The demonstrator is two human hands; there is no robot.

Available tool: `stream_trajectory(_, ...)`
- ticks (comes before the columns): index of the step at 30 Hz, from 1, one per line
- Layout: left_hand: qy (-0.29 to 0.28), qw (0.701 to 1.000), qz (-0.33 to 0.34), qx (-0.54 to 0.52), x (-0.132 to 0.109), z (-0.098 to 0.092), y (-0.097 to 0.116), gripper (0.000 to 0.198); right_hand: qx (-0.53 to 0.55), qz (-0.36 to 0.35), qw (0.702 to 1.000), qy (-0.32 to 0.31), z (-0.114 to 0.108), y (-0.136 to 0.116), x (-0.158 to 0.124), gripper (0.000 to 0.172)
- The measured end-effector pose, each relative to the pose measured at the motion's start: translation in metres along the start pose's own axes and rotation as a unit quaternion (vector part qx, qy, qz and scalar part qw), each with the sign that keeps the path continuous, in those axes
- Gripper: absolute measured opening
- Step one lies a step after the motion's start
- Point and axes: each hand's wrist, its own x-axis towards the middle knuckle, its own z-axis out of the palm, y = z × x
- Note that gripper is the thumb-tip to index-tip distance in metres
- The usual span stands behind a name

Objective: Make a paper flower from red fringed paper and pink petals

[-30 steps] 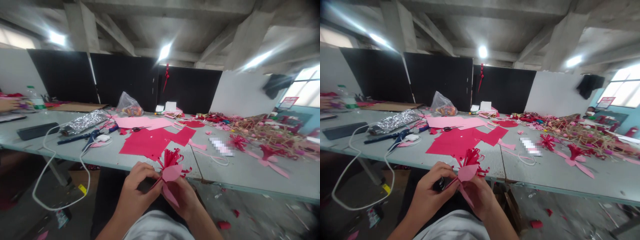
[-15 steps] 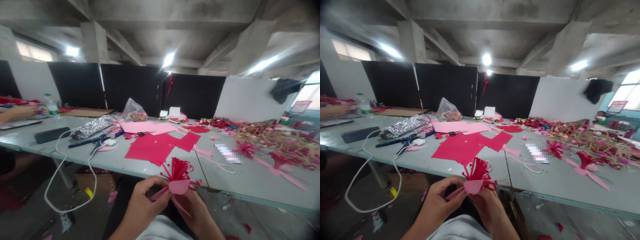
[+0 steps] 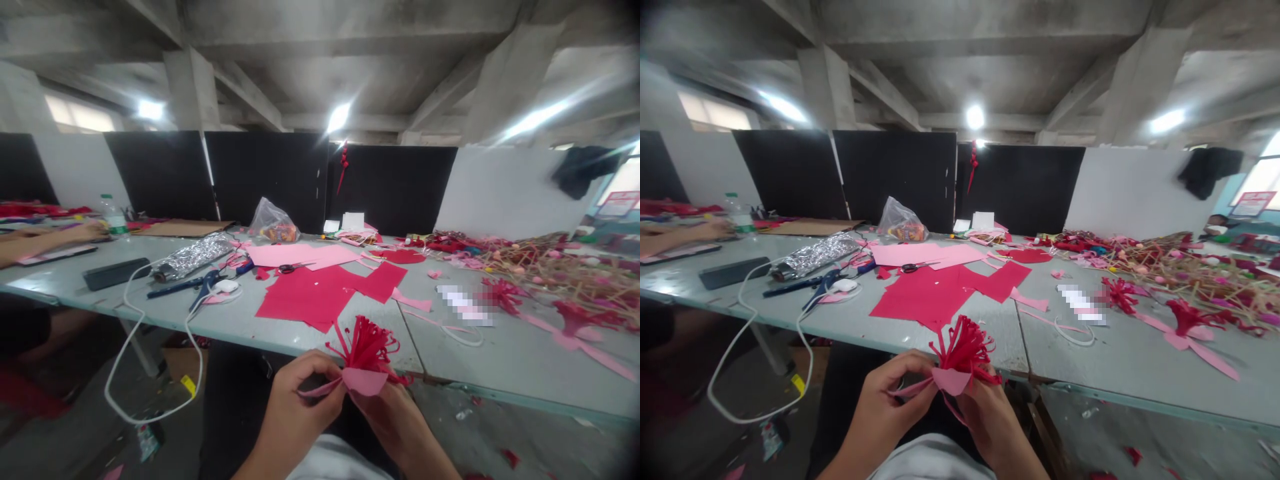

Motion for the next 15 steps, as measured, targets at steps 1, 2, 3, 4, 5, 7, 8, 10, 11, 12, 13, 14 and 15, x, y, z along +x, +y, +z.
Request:
stream_trajectory(1, 0.002, 1.0, 0.002, -0.001, 0.0, 0.0, 0.0, 0.005, 0.001, -0.004, 1.0, -0.001, -0.001, 0.001, 0.0, 0.023)
stream_trajectory(2, 0.002, 1.0, 0.003, -0.002, 0.0, 0.0, 0.0, 0.005, 0.001, -0.007, 1.0, 0.0, -0.002, 0.002, -0.001, 0.023)
stream_trajectory(3, 0.002, 1.0, 0.003, -0.002, -0.001, 0.001, 0.0, 0.005, 0.001, -0.007, 1.0, 0.004, -0.002, 0.003, -0.001, 0.024)
stream_trajectory(4, 0.002, 1.0, 0.001, -0.003, -0.001, 0.001, -0.001, 0.005, -0.002, -0.003, 1.0, 0.007, -0.003, 0.003, -0.002, 0.025)
stream_trajectory(5, 0.003, 1.0, -0.002, -0.004, -0.002, 0.001, -0.001, 0.004, -0.004, 0.001, 1.0, 0.009, -0.003, 0.003, -0.003, 0.027)
stream_trajectory(7, 0.003, 1.0, -0.007, -0.01, -0.003, 0.0, -0.001, 0.003, -0.009, 0.002, 1.0, 0.006, -0.002, 0.002, -0.004, 0.029)
stream_trajectory(8, 0.003, 1.0, -0.007, -0.014, -0.004, 0.0, -0.002, 0.003, -0.012, 0.002, 1.0, 0.004, -0.001, 0.001, -0.004, 0.029)
stream_trajectory(10, 0.006, 1.0, -0.001, -0.021, -0.004, 0.0, -0.002, 0.003, -0.017, 0.005, 1.0, 0.004, 0.001, -0.001, -0.005, 0.029)
stream_trajectory(11, 0.009, 1.0, 0.003, -0.023, -0.004, 0.0, -0.001, 0.003, -0.02, 0.009, 1.0, 0.006, 0.003, -0.002, -0.005, 0.029)
stream_trajectory(12, 0.013, 1.0, 0.006, -0.023, -0.004, 0.0, -0.001, 0.003, -0.025, 0.012, 1.0, 0.009, 0.004, -0.003, -0.005, 0.03)
stream_trajectory(13, 0.017, 1.0, 0.008, -0.02, -0.003, 0.0, -0.002, 0.004, -0.03, 0.01, 0.999, 0.014, 0.006, -0.004, -0.005, 0.031)
stream_trajectory(14, 0.022, 1.0, 0.012, -0.015, -0.003, 0.001, -0.002, 0.004, -0.034, 0.003, 0.999, 0.02, 0.006, -0.005, -0.006, 0.031)
stream_trajectory(15, 0.028, 0.999, 0.017, -0.009, -0.003, 0.001, -0.003, 0.005, -0.037, -0.008, 0.999, 0.027, 0.007, -0.005, -0.006, 0.032)
